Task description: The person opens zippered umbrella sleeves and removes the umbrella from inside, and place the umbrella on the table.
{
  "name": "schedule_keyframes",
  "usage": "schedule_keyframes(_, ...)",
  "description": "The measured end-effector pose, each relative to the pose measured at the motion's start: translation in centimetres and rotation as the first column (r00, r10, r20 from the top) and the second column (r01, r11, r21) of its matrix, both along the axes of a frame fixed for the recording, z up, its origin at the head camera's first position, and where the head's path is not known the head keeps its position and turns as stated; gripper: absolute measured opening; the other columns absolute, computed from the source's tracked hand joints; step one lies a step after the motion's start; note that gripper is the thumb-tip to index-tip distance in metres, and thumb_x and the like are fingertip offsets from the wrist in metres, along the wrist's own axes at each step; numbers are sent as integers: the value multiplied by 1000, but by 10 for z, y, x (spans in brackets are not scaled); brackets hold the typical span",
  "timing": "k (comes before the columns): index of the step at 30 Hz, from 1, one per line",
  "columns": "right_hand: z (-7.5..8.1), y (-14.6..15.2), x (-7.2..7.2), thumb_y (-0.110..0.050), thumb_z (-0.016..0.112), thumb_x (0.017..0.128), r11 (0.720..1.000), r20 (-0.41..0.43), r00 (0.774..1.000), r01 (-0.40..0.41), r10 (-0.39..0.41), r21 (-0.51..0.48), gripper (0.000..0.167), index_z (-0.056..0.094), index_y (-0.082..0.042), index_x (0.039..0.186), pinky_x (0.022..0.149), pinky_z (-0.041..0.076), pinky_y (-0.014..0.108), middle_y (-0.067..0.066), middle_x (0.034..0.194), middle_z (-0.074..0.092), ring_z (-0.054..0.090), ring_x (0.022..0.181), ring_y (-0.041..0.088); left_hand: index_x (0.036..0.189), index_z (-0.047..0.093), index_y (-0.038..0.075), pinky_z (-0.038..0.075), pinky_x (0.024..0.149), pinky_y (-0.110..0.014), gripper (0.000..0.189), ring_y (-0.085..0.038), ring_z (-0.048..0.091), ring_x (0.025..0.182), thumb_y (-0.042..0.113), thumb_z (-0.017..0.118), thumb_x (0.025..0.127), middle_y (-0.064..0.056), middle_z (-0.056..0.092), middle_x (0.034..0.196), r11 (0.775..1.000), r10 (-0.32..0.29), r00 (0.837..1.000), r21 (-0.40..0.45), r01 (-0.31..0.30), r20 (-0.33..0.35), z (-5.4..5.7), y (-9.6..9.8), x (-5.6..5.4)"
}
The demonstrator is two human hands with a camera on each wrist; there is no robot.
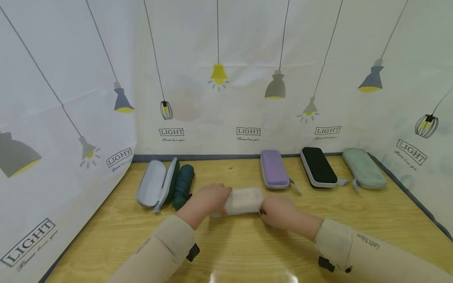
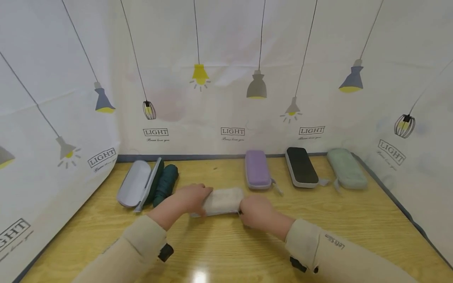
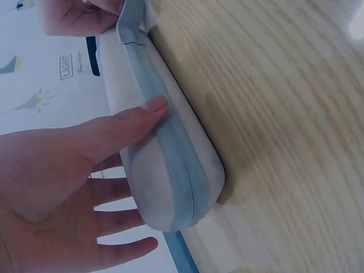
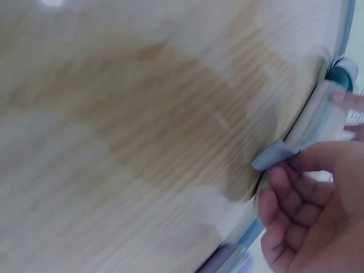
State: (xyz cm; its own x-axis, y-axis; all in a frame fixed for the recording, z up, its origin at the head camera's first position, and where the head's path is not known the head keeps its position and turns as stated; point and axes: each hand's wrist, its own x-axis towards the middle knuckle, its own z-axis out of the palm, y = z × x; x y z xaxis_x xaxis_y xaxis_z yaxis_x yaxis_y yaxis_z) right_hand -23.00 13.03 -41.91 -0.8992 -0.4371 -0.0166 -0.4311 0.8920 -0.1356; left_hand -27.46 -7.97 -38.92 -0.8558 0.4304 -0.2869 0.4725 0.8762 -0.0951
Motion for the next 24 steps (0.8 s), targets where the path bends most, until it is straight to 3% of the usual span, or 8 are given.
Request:
schedule_keyframes(6, 1, -12, 14, -12, 64, 84, 997, -16, 997, 74, -74, 14, 31, 51, -14, 56, 43, 40, 37, -1, 58, 48, 43, 50, 15, 142, 49, 19, 47, 89, -49, 82, -31, 55, 115, 45, 85, 73, -5, 56, 132, 1000, 11, 999, -23, -11, -35, -5, 11, -1)
schedule_keyframes(11, -1, -15, 17, -15, 67, 85, 997, -64, 996, 65, -62, 43, 32, 52, -15, 57, 44, 43, 39, -1, 58, 49, 46, 51, 15, 148, 42, 17, 50, 85, -47, 95, -28, 58, 112, 47, 86, 70, -4, 59, 131, 995, -7, 999, -100, 2, -53, -6, 18, -3)
schedule_keyframes(17, -5, -7, 19, -19, 67, 88, 998, -130, 991, 30, -23, 54, 36, 50, -13, 57, 45, 45, 42, 0, 55, 48, 49, 50, 17, 124, 60, 13, 52, 79, -45, 68, -20, 63, 95, 43, 88, 69, -1, 67, 107, 992, -27, 999, -127, 22, -40, -3, 19, -4)
schedule_keyframes(24, -8, 5, 22, -6, 67, 79, 999, -130, 991, 23, -17, 43, 23, 53, -13, 62, 46, 46, 44, 2, 60, 54, 55, 56, 23, 122, 59, 16, 52, 79, -43, 69, -18, 61, 97, 39, 91, 66, 0, 66, 110, 993, -75, 996, -99, 70, -41, -1, 16, -4)
